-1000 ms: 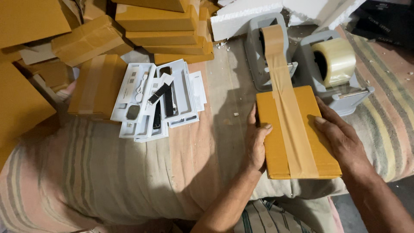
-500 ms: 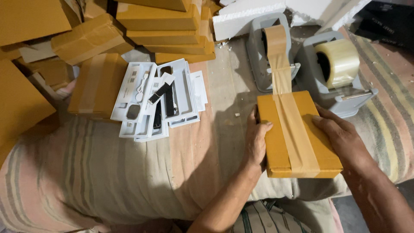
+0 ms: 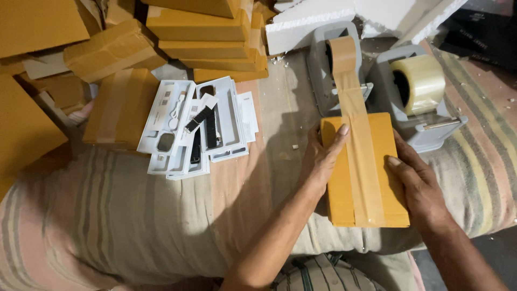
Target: The person wraps a smartwatch box in plastic film, places it into a cardboard shipping box, and seals the box with packing tape using a tape dispenser. The person handles the smartwatch box, cardboard box, and tape dispenser throughout the task.
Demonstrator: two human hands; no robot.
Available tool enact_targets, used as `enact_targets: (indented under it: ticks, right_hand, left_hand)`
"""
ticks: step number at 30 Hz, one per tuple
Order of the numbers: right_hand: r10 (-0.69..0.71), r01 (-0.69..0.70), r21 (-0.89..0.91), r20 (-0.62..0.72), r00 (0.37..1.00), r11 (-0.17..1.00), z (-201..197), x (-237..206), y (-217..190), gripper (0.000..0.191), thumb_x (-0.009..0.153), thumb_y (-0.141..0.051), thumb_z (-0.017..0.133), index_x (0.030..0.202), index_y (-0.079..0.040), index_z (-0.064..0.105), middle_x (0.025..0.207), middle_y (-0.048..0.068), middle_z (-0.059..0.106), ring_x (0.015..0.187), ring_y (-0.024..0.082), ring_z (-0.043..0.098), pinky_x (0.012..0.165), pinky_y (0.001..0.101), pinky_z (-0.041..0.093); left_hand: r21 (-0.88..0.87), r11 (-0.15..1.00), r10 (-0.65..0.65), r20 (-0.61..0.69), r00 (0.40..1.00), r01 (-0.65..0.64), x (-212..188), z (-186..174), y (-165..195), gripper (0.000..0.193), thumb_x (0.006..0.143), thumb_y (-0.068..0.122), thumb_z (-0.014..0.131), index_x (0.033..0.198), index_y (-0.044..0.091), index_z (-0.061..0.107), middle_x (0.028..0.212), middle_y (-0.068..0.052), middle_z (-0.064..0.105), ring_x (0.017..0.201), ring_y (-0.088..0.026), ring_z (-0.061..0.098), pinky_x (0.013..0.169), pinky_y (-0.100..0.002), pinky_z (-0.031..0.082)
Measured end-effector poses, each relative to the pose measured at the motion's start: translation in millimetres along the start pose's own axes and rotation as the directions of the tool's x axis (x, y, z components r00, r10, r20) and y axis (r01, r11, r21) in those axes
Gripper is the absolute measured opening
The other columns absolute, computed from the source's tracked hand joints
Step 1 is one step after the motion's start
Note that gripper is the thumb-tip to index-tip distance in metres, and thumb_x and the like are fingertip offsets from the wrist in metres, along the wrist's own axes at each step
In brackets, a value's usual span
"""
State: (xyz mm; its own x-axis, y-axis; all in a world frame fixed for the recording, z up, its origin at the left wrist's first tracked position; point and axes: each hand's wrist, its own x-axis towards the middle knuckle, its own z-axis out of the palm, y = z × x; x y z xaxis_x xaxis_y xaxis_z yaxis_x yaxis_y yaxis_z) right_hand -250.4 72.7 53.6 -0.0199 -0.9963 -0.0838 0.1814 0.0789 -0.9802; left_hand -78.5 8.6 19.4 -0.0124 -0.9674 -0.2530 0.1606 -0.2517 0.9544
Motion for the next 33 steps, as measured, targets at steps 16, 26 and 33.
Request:
enact_targets:
  ticks: [16, 26, 33]
  right_hand:
    - [0.392, -0.413, -0.139, -0.157, 0.906, 0.900, 6.1, 31.9, -20.1, 0.067, 0.098, -0.050, 0.047, 0.152, -0.010, 0.048, 0.136, 0.013, 0.064, 0.117, 0.024, 0.062, 0.099, 0.0370, 0.049]
    - [0.460, -0.497, -0.310, -0.188, 0.868, 0.811, 12.2, 35.8, -19.1, 0.067, 0.092, -0.048, 0.058, 0.144, -0.006, 0.052, 0.115, 0.016, 0.072, 0.088, 0.023, 0.071, 0.075, 0.0365, 0.058]
    - [0.594, -0.605, -0.233, -0.125, 0.795, 0.761, 10.5, 35.0, -27.1, 0.059, 0.096, -0.046, 0.054, 0.138, -0.004, 0.058, 0.105, 0.017, 0.073, 0.080, 0.023, 0.070, 0.069, 0.0365, 0.058]
  left_hand:
    - [0.225, 0.973, -0.044, -0.011, 0.999, 0.046, 4.3, -0.1, 1.5, 0.094, 0.088, 0.078, 0.039, 0.154, 0.010, 0.033, 0.139, -0.027, 0.058, 0.125, -0.041, 0.059, 0.096, -0.047, 0.051]
    - [0.238, 0.971, -0.025, -0.039, 0.999, 0.033, 12.0, 0.8, 11.7, 0.081, 0.083, 0.065, 0.065, 0.131, 0.001, 0.052, 0.116, -0.022, 0.070, 0.102, -0.032, 0.072, 0.081, -0.042, 0.059]
    - [0.141, 0.990, -0.023, -0.030, 0.999, 0.027, 20.3, -0.7, -3.7, 0.073, 0.085, 0.053, 0.068, 0.131, -0.001, 0.053, 0.116, -0.022, 0.072, 0.103, -0.033, 0.073, 0.082, -0.042, 0.059]
